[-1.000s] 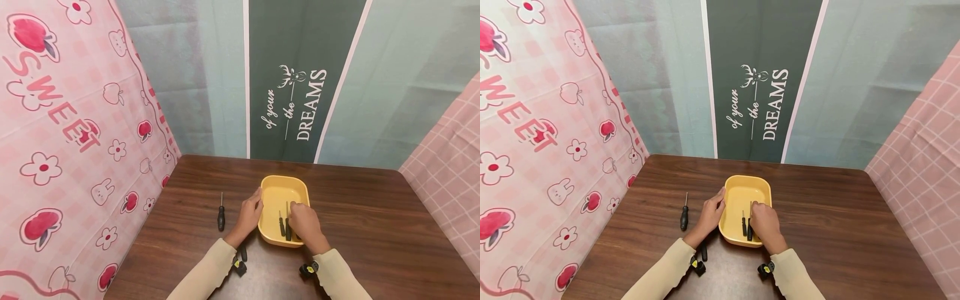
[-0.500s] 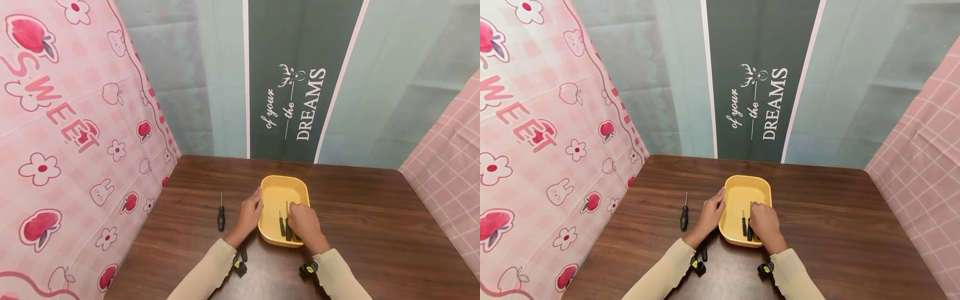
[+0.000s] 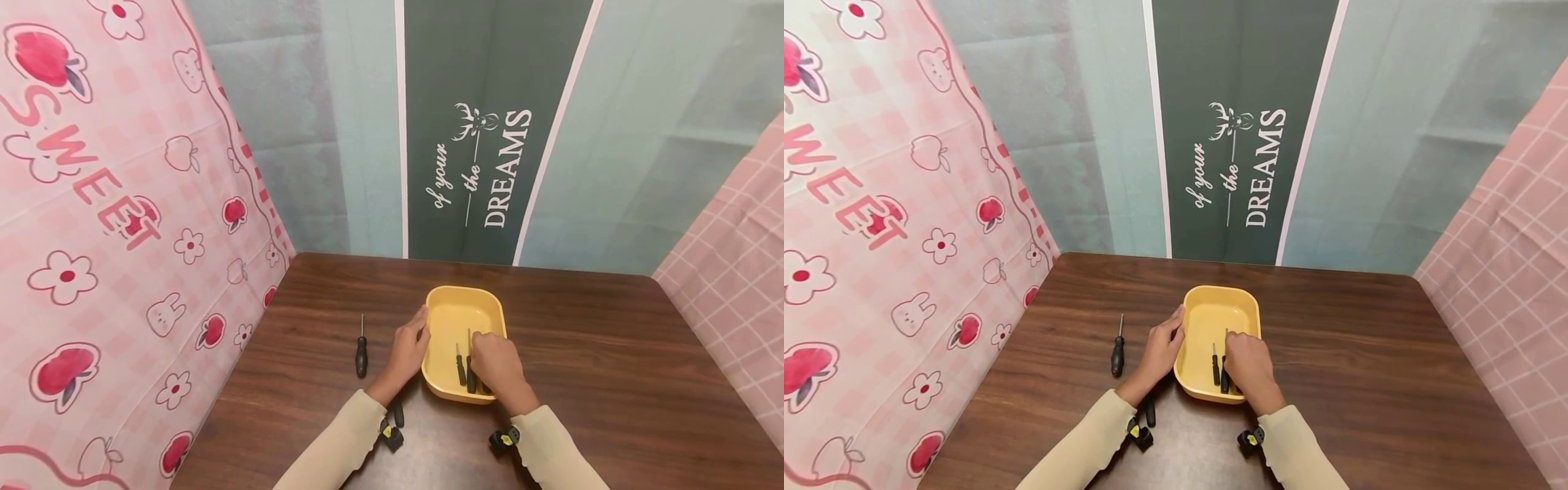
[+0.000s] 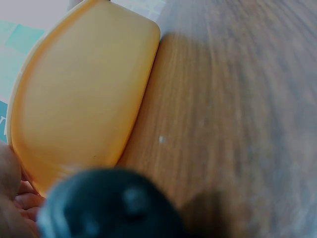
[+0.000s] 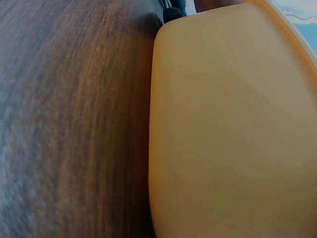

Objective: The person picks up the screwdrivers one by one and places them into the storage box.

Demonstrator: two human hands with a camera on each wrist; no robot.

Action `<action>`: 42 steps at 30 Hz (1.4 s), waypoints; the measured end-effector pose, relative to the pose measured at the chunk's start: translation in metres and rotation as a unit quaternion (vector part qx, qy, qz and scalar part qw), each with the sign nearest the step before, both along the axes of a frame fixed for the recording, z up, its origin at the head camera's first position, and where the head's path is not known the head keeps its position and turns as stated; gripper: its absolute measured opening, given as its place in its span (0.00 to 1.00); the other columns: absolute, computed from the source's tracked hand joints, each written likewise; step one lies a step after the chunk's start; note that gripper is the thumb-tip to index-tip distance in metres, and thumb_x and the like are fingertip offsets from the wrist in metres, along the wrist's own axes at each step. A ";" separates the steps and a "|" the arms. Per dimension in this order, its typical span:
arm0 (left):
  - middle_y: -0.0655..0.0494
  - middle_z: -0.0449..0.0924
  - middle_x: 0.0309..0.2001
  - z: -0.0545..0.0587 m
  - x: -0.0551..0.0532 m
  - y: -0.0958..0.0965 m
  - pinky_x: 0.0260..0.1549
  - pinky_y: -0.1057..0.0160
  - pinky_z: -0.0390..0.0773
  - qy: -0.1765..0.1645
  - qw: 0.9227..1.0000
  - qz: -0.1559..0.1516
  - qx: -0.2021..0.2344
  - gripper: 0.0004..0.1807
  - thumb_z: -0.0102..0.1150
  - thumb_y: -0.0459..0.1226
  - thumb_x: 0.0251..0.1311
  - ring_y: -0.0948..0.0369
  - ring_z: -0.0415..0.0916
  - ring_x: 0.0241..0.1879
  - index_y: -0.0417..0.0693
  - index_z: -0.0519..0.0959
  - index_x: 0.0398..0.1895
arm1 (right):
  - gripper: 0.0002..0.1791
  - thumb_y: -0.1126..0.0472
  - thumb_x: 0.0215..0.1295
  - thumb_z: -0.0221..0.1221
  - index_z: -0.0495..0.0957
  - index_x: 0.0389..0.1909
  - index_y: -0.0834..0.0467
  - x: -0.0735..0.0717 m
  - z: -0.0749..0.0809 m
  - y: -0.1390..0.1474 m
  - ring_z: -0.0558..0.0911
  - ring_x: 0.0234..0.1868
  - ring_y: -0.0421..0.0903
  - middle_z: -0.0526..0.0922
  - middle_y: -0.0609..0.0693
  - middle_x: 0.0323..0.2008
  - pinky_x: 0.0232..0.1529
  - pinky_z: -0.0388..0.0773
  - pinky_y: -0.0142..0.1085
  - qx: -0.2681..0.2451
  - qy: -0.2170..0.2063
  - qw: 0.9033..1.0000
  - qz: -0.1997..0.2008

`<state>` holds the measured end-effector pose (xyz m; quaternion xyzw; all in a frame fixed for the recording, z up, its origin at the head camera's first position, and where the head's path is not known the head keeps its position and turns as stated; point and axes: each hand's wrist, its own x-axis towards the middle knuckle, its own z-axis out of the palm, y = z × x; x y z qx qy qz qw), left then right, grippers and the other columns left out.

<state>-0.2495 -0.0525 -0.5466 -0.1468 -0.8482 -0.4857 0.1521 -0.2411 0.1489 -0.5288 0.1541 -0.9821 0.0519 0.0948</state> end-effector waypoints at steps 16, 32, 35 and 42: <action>0.43 0.68 0.70 -0.001 -0.001 0.000 0.65 0.54 0.69 0.019 1.000 -0.003 -0.001 0.22 0.51 0.27 0.71 0.46 0.69 0.68 0.30 0.71 0.67 | 0.11 0.70 0.61 0.59 0.73 0.20 0.59 0.000 0.004 -0.002 0.69 0.16 0.47 0.69 0.50 0.14 0.16 0.70 0.41 0.025 -0.028 0.999 -0.013; 0.44 0.68 0.70 0.001 0.001 -0.002 0.65 0.55 0.68 0.008 1.000 -0.008 0.009 0.22 0.52 0.27 0.71 0.48 0.68 0.69 0.30 0.71 0.67 | 0.11 0.70 0.62 0.59 0.74 0.20 0.59 -0.001 0.002 -0.003 0.70 0.16 0.48 0.70 0.51 0.15 0.16 0.71 0.44 0.031 -0.018 0.999 -0.015; 0.44 0.68 0.70 0.001 0.000 -0.001 0.65 0.54 0.69 0.013 1.000 -0.006 0.007 0.22 0.51 0.27 0.71 0.48 0.68 0.69 0.30 0.71 0.67 | 0.10 0.69 0.64 0.58 0.75 0.22 0.60 -0.001 0.002 -0.003 0.69 0.16 0.47 0.69 0.51 0.15 0.16 0.71 0.43 0.031 -0.019 0.999 -0.016; 0.43 0.69 0.69 -0.001 -0.001 0.000 0.65 0.54 0.70 0.022 1.000 -0.003 0.001 0.22 0.51 0.27 0.70 0.50 0.69 0.68 0.30 0.72 0.66 | 0.09 0.67 0.65 0.57 0.77 0.24 0.62 -0.001 0.000 -0.001 0.69 0.16 0.48 0.69 0.52 0.15 0.16 0.72 0.44 0.030 -0.011 0.999 -0.017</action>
